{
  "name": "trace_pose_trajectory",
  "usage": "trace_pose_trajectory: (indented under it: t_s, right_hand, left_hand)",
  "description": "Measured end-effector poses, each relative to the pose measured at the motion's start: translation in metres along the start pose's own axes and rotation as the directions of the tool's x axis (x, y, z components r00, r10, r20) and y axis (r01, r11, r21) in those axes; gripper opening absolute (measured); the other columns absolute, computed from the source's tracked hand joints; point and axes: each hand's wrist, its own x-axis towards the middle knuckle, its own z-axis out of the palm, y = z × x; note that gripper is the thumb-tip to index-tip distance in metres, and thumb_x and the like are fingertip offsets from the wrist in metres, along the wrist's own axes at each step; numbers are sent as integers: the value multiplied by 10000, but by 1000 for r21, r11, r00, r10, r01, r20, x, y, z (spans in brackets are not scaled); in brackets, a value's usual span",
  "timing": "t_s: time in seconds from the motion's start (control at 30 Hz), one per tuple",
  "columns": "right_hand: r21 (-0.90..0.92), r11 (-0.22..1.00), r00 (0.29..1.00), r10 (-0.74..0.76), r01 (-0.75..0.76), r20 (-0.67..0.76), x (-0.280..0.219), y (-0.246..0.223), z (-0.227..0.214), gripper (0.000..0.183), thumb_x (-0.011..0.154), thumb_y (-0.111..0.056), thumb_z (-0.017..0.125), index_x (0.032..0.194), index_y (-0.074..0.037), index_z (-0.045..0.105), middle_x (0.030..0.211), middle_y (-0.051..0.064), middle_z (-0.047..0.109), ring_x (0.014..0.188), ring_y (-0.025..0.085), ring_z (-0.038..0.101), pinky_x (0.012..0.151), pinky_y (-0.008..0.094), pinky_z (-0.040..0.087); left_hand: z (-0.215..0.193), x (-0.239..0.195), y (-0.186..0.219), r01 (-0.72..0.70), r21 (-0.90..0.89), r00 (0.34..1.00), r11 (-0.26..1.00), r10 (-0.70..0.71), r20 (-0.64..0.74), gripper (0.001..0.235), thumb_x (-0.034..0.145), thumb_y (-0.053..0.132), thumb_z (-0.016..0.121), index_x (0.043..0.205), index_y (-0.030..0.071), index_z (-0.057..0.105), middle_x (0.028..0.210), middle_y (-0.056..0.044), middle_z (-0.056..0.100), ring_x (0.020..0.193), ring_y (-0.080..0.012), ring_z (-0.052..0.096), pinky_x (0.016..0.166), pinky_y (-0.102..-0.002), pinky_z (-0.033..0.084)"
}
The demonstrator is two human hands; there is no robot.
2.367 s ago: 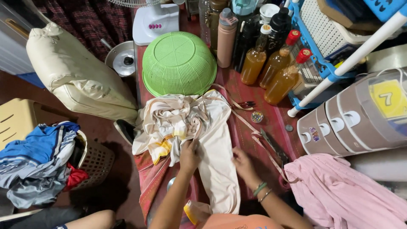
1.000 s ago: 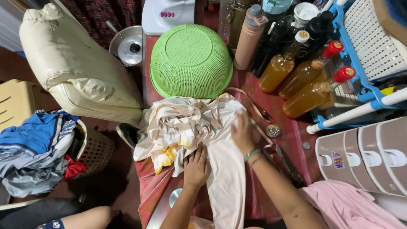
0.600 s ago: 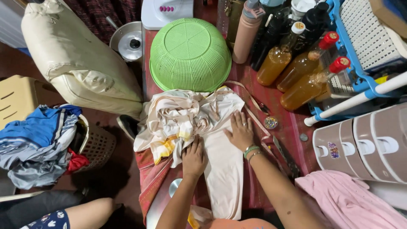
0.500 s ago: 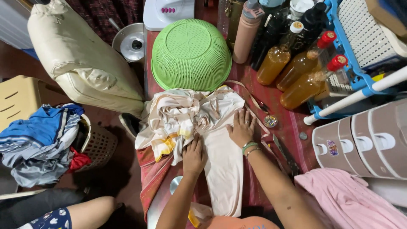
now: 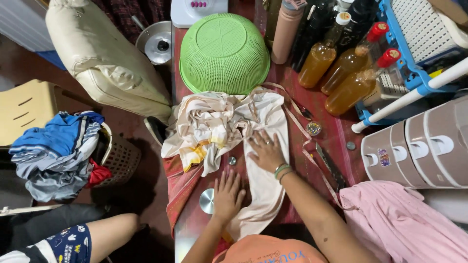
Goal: The person lays out a piece of white fabric on a table and uses a measuring tape to measure its length. They then pick up a pink garment, measure it, and place the measuring tape on the white fabric to measure it again.
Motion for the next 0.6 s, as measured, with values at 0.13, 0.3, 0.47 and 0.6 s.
trace_pose_trajectory:
  t_s: [0.13, 0.3, 0.47, 0.6]
  right_hand:
    - [20, 998, 998, 55, -55, 0, 18, 30, -10, 658, 1027, -620, 168, 1605, -318, 259, 1709, 67, 118, 1558, 327, 92, 1223, 648, 89]
    - [206, 946, 965, 227, -251, 130, 37, 30, -5, 505, 1015, -448, 439, 1453, -202, 494, 1702, 169, 158, 1570, 414, 89, 1217, 666, 134]
    - [210, 960, 982, 188, -184, -2, -33, -17, 5, 691, 1021, -428, 446, 1608, -132, 234, 1701, 201, 68, 1552, 415, 89, 1239, 602, 94]
    - [42, 992, 988, 119, -116, -97, -84, -27, 58, 739, 962, -606, 459, 1592, -243, 324, 1669, 163, 244, 1515, 421, 226, 1172, 612, 222]
  left_hand:
    - [-11, -55, 4, -60, -126, 996, 990, 67, 52, 599, 1044, 503, 416, 1557, 197, 462, 1682, -79, 285, 1554, -382, 170, 1199, -609, 123]
    - [-8, -90, 10, -207, -216, 974, 954, 222, 45, 474, 811, 242, 824, 1252, 131, 687, 1603, -83, 434, 1493, -443, 286, 1101, -764, 148]
    - [-13, -70, 25, 37, -452, 999, 891, -20, 42, 89, 845, 166, 669, 830, 129, 589, 948, -16, 635, 819, -263, 576, 735, -424, 431]
    - [-47, -48, 54, 645, -665, 759, 377, -211, 616, 206, 976, 197, 647, 798, 148, 555, 775, 23, 529, 745, -124, 487, 720, -297, 398]
